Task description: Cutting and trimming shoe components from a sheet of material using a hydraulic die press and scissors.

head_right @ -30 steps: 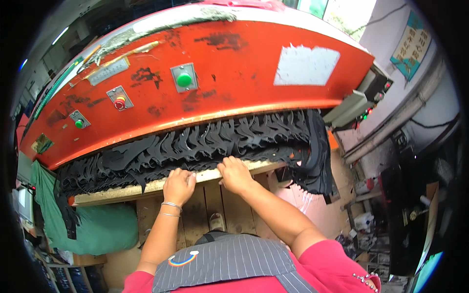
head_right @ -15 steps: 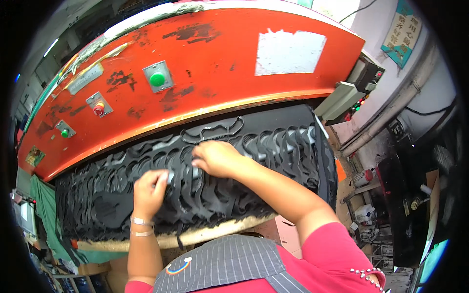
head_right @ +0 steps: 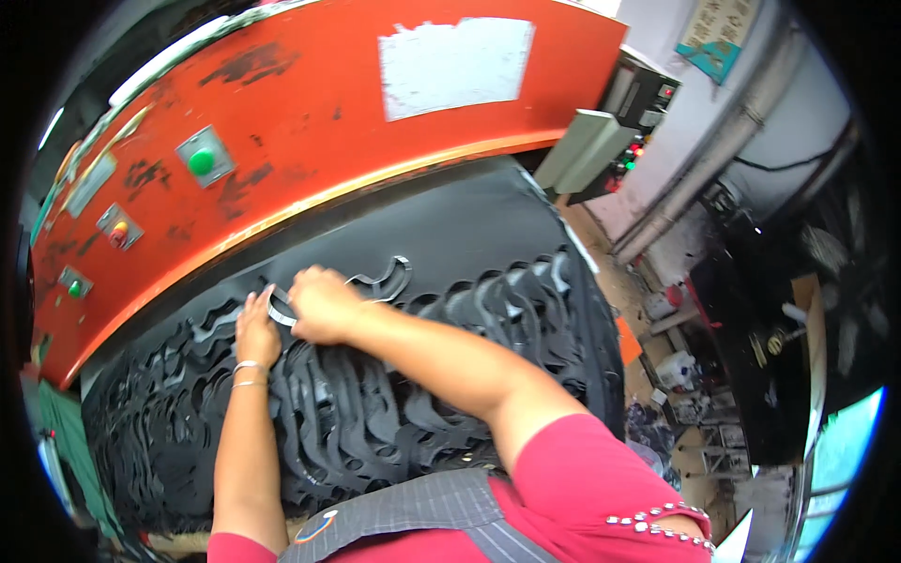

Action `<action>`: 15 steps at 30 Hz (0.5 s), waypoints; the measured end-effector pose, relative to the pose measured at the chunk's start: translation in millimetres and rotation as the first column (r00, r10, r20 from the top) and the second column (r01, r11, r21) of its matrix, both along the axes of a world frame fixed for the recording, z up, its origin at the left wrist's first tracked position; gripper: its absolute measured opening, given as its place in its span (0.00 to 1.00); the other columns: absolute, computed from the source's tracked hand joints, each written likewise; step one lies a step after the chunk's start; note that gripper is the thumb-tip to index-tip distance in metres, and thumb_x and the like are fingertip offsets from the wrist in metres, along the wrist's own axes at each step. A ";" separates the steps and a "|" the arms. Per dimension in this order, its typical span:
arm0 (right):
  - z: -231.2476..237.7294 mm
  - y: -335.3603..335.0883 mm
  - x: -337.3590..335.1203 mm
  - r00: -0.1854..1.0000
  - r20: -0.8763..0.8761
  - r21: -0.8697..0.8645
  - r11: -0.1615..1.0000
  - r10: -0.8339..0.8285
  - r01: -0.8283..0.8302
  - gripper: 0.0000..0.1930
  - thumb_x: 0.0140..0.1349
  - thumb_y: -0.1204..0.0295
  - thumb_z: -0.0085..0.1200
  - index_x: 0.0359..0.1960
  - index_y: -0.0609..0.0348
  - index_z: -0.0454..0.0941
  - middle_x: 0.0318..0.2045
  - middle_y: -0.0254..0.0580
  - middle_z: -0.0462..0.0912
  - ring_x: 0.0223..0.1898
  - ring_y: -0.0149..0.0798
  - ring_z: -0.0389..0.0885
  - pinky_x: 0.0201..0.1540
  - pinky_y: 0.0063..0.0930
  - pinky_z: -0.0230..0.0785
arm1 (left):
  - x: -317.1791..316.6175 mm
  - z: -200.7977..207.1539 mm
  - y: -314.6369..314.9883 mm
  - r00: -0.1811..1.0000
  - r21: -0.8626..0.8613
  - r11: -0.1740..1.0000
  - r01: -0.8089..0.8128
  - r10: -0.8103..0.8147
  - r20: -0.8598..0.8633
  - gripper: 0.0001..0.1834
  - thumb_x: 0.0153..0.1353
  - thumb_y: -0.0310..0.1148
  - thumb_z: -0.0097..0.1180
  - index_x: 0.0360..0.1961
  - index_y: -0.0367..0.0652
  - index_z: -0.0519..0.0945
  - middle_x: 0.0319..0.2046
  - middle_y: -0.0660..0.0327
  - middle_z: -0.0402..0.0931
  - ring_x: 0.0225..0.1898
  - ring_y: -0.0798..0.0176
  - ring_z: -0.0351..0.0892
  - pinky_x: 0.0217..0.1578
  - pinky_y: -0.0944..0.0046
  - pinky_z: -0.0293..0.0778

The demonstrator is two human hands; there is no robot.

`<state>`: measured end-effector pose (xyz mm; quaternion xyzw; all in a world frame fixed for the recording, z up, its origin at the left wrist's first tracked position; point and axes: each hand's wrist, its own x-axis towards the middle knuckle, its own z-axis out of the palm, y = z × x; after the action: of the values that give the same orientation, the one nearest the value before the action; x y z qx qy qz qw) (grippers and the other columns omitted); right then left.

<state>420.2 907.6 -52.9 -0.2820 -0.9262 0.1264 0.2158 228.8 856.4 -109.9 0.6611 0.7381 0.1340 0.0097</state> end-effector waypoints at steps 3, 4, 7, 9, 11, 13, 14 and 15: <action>57.1 1.5 52.4 0.940 -0.316 -0.237 0.970 -0.126 0.050 0.19 0.51 0.61 0.63 0.39 0.63 0.79 0.31 0.43 0.80 0.42 0.43 0.77 0.47 0.33 0.70 | -15.5 -6.6 -13.5 1.000 0.031 0.999 -0.011 0.011 0.012 0.29 0.61 0.28 0.39 0.65 0.60 0.65 0.63 0.63 0.66 0.68 0.58 0.56 0.67 0.48 0.50; 42.6 12.8 80.4 0.742 -0.591 -0.487 0.873 -0.316 -0.016 0.20 0.54 0.61 0.62 0.40 0.66 0.79 0.35 0.43 0.81 0.39 0.36 0.80 0.42 0.29 0.73 | -5.3 -3.9 -12.2 1.000 0.035 0.999 -0.003 0.002 0.025 0.28 0.61 0.28 0.39 0.64 0.58 0.66 0.63 0.62 0.67 0.68 0.57 0.56 0.66 0.48 0.50; 47.5 21.7 143.2 0.299 -0.873 -0.485 0.751 -0.385 -0.448 0.15 0.70 0.65 0.45 0.51 0.61 0.72 0.40 0.42 0.82 0.37 0.32 0.80 0.40 0.28 0.74 | -6.8 -10.8 -20.8 0.999 0.169 0.985 -0.046 0.045 0.006 0.22 0.60 0.29 0.46 0.56 0.51 0.75 0.59 0.58 0.70 0.65 0.54 0.61 0.65 0.48 0.52; 57.7 8.4 170.3 0.174 -0.893 -0.448 0.786 -0.414 -0.427 0.18 0.72 0.58 0.41 0.49 0.61 0.73 0.38 0.44 0.82 0.33 0.32 0.80 0.37 0.28 0.74 | 17.3 5.1 -24.8 0.989 0.492 0.869 0.054 -0.113 0.091 0.07 0.50 0.29 0.59 0.32 0.46 0.82 0.39 0.58 0.77 0.47 0.53 0.74 0.51 0.52 0.67; 60.0 5.7 186.3 0.106 -0.903 -0.425 0.833 -0.416 -0.354 0.20 0.72 0.56 0.40 0.45 0.62 0.75 0.34 0.42 0.82 0.31 0.31 0.79 0.36 0.26 0.74 | 51.7 27.9 -25.0 0.936 0.507 0.833 0.224 -0.328 0.126 0.05 0.49 0.28 0.60 0.29 0.45 0.80 0.34 0.58 0.77 0.42 0.53 0.75 0.44 0.55 0.71; 57.3 8.3 182.5 0.105 -0.876 -0.482 0.838 -0.471 -0.256 0.20 0.71 0.56 0.41 0.39 0.62 0.76 0.31 0.37 0.81 0.30 0.27 0.78 0.33 0.21 0.71 | 81.9 37.2 -20.3 0.837 0.429 0.783 0.451 -0.538 0.102 0.07 0.50 0.32 0.60 0.31 0.44 0.82 0.34 0.57 0.77 0.41 0.53 0.75 0.42 0.57 0.72; 51.5 11.0 176.7 0.097 -0.889 -0.457 0.861 -0.447 -0.222 0.19 0.71 0.57 0.42 0.39 0.61 0.76 0.31 0.35 0.80 0.30 0.25 0.77 0.33 0.19 0.70 | 95.4 33.6 -15.9 0.834 0.376 0.798 0.471 -0.542 0.104 0.08 0.51 0.34 0.60 0.33 0.44 0.82 0.35 0.56 0.77 0.42 0.53 0.75 0.43 0.57 0.72; 45.1 14.2 172.6 0.089 -0.902 -0.431 0.883 -0.422 -0.186 0.18 0.72 0.58 0.42 0.38 0.61 0.76 0.31 0.34 0.80 0.31 0.24 0.77 0.34 0.18 0.69 | 107.7 29.8 -10.6 0.831 0.323 0.809 0.491 -0.546 0.107 0.10 0.52 0.36 0.60 0.34 0.44 0.82 0.35 0.56 0.78 0.43 0.53 0.74 0.44 0.57 0.72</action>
<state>592.9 921.9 -7.8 -0.2402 -0.4536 0.4694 0.7184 336.5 845.8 -80.2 0.8160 0.4972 0.2937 0.0241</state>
